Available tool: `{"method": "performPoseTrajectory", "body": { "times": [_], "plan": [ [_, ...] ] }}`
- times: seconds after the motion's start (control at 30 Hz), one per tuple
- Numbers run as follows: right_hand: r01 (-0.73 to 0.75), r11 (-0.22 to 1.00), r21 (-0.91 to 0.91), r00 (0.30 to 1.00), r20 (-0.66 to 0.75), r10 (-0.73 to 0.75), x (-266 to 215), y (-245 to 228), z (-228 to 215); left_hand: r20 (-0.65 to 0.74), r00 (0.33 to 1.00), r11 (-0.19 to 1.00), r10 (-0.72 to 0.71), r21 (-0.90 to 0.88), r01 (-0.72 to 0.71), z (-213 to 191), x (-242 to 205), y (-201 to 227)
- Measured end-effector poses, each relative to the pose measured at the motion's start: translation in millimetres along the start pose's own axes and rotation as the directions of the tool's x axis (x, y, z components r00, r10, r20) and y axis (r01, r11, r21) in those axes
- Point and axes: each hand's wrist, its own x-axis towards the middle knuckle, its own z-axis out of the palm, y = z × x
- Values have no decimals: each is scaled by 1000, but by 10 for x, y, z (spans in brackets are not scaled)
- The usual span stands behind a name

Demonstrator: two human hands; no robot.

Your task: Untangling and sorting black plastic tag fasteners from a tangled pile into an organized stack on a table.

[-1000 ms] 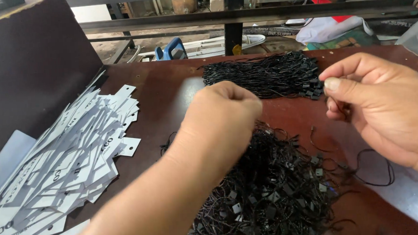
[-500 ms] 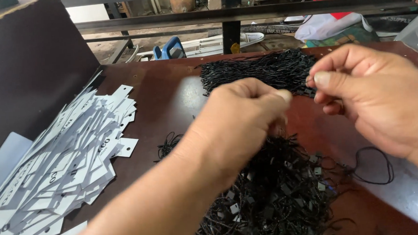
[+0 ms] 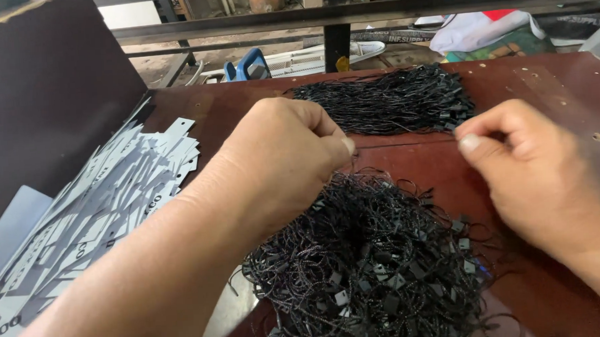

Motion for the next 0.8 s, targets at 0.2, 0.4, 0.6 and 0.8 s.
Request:
{"method": "performPoseTrajectory", "body": {
  "times": [0.2,0.4,0.6,0.8],
  "plan": [
    [-203,976,75,962,-168,213,27,27,9,-57,998,980,-40,194,50,101,257,-360],
    [-101,994,-28,992,-76,99,44,83,43,-215,975,985,-50,149,83,163,359,-523],
    [-227,936,267,957,-119,266,232,68,-18,-228,973,997,25,-70,-41,157,751,-532],
    [-182,973,143,964,-172,205,568,207,46,-193,980,992,39,-108,-61,152,1112,-468]
  ]
}}
